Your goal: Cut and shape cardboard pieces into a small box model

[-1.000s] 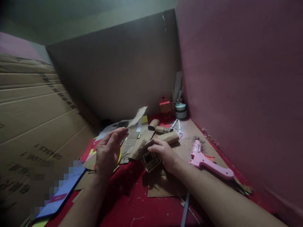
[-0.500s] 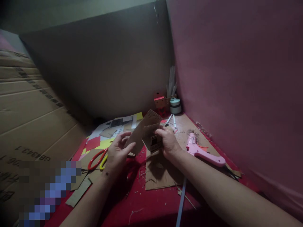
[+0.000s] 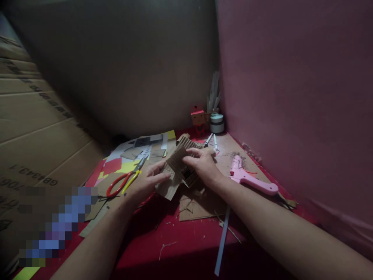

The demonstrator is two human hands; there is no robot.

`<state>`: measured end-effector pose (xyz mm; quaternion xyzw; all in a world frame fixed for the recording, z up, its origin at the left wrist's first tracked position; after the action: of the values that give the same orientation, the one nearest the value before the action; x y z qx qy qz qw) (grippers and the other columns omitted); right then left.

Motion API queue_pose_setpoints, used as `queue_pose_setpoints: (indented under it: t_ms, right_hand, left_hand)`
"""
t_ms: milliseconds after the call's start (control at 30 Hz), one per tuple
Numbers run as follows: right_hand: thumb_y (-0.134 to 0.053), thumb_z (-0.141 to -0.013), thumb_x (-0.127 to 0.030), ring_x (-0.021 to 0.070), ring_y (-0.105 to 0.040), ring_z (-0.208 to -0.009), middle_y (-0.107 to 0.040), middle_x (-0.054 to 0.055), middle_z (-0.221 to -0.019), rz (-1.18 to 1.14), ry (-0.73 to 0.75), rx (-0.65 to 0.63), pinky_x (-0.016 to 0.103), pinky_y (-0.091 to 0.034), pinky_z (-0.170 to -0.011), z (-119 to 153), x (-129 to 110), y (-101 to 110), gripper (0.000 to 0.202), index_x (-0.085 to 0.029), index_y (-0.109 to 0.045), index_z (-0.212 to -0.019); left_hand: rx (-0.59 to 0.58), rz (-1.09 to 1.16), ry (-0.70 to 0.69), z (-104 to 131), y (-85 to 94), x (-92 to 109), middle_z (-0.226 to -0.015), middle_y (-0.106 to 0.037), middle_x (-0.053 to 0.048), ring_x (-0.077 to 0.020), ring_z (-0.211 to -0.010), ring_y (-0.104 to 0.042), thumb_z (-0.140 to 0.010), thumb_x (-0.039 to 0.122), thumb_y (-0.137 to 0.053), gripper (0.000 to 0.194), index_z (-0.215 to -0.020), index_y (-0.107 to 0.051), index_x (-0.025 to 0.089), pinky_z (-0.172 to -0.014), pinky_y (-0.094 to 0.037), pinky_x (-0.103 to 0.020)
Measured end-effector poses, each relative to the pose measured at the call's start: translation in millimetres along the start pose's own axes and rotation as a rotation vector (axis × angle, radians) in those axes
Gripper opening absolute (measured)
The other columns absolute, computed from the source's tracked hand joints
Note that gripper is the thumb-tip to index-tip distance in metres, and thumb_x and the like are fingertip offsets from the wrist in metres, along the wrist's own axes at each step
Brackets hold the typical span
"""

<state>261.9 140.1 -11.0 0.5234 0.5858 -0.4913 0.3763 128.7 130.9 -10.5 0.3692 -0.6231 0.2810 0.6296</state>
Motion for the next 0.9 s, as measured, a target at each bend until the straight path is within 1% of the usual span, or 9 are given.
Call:
queue_pose_setpoints:
  t_ms: [133,267,400,500,567,667,767,833,900]
  right_hand:
    - [-0.068,-0.069,-0.032,0.0177,-0.062,-0.073,-0.068,0.002,-0.079,0.004,-0.086,-0.071,0.032,-0.048,-0.069,3.0,6.4,-10.1,0.023,-0.019,-0.066,-0.087]
    - [-0.062,-0.077,-0.045,0.0224,-0.062,-0.09,-0.068,0.006,-0.096,-0.19,-0.129,-0.172,0.036,-0.05,-0.074,6.4,2.6,-23.4,0.031,-0.023,-0.064,-0.098]
    - [-0.073,-0.068,-0.028,0.02,-0.064,-0.083,-0.068,0.006,-0.097,-0.17,-0.19,-0.184,0.035,-0.051,-0.076,7.9,9.8,-25.5,0.044,-0.022,-0.06,-0.109]
    - [-0.074,-0.063,-0.023,0.0198,-0.064,-0.072,-0.069,0.007,-0.087,-0.132,-0.221,-0.169,0.034,-0.051,-0.067,8.5,16.8,-23.6,0.043,-0.017,-0.061,-0.103]
    - [-0.075,-0.061,-0.023,0.0195,-0.064,-0.069,-0.068,0.006,-0.08,-0.114,-0.223,-0.189,0.032,-0.051,-0.062,10.1,18.0,-25.6,0.038,-0.016,-0.062,-0.096]
    - [-0.075,-0.061,-0.022,0.0176,-0.063,-0.066,-0.067,0.003,-0.075,-0.068,-0.264,-0.312,0.029,-0.05,-0.059,18.5,20.9,-38.7,0.035,-0.017,-0.062,-0.094]
    - [-0.073,-0.065,-0.025,0.0158,-0.061,-0.061,-0.066,0.002,-0.075,-0.074,-0.313,-0.446,0.028,-0.049,-0.056,28.2,21.4,-51.8,0.034,-0.019,-0.061,-0.097]
    - [-0.069,-0.071,-0.032,0.0154,-0.059,-0.059,-0.065,0.004,-0.079,-0.121,-0.292,-0.413,0.029,-0.049,-0.052,25.1,15.7,-47.4,0.032,-0.02,-0.059,-0.099]
    - [-0.059,-0.079,-0.044,0.0173,-0.06,-0.065,-0.064,0.007,-0.09,-0.164,-0.235,-0.303,0.031,-0.05,-0.053,16.5,6.9,-33.8,0.033,-0.022,-0.057,-0.102]
  left_hand:
    - [0.094,0.078,0.058,-2.7,8.3,-11.9,-0.086,-0.07,-0.004,-0.017,-0.073,-0.062,-0.073,0.029,-0.067,0.033,-0.102,-0.065,0.014,-0.066,-0.046,-0.026]
    - [0.168,0.142,0.074,-6.0,19.4,-22.2,-0.07,-0.069,-0.003,-0.014,-0.058,-0.06,-0.073,0.032,-0.066,0.026,-0.09,-0.067,0.013,-0.058,-0.044,-0.025]
    - [0.118,0.197,0.102,-5.7,13.7,-23.1,-0.069,-0.069,-0.004,-0.0149,-0.059,-0.061,-0.07,0.028,-0.068,0.021,-0.085,-0.069,0.013,-0.059,-0.046,-0.026]
    - [0.103,0.214,0.113,-3.0,11.3,-20.2,-0.074,-0.07,-0.004,-0.0148,-0.063,-0.062,-0.069,0.023,-0.068,0.023,-0.09,-0.069,0.014,-0.062,-0.047,-0.025]
    - [0.109,0.216,0.125,-0.9,11.8,-21.2,-0.075,-0.07,-0.004,-0.0145,-0.063,-0.062,-0.073,0.028,-0.066,0.023,-0.091,-0.07,0.015,-0.06,-0.047,-0.024]
    - [0.081,0.219,0.174,1.4,7.8,-28.4,-0.071,-0.07,-0.006,-0.0163,-0.06,-0.063,-0.071,0.033,-0.07,0.025,-0.085,-0.071,0.012,-0.055,-0.047,-0.025]
    - [0.072,0.237,0.212,0.7,4.8,-34.2,-0.065,-0.069,-0.008,-0.0178,-0.056,-0.063,-0.061,0.025,-0.077,0.022,-0.075,-0.071,0.008,-0.055,-0.048,-0.027]
    - [0.125,0.268,0.212,-1.6,10.1,-34.9,-0.063,-0.069,-0.008,-0.0176,-0.054,-0.063,-0.06,0.023,-0.077,0.019,-0.072,-0.07,0.008,-0.055,-0.049,-0.027]
    - [0.221,0.31,0.183,-3.9,21.3,-33.9,-0.062,-0.069,-0.007,-0.0167,-0.054,-0.063,-0.062,0.023,-0.074,0.016,-0.072,-0.069,0.01,-0.056,-0.05,-0.027]
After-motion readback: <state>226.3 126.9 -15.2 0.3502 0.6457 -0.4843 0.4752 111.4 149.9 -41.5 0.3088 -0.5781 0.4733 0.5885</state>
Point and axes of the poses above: each hand's wrist, its own z-axis away from the middle knuckle, its own y-axis out of the back of the hand, x = y × z, the point moved 10 cm from there along -z, towards the middle knuckle
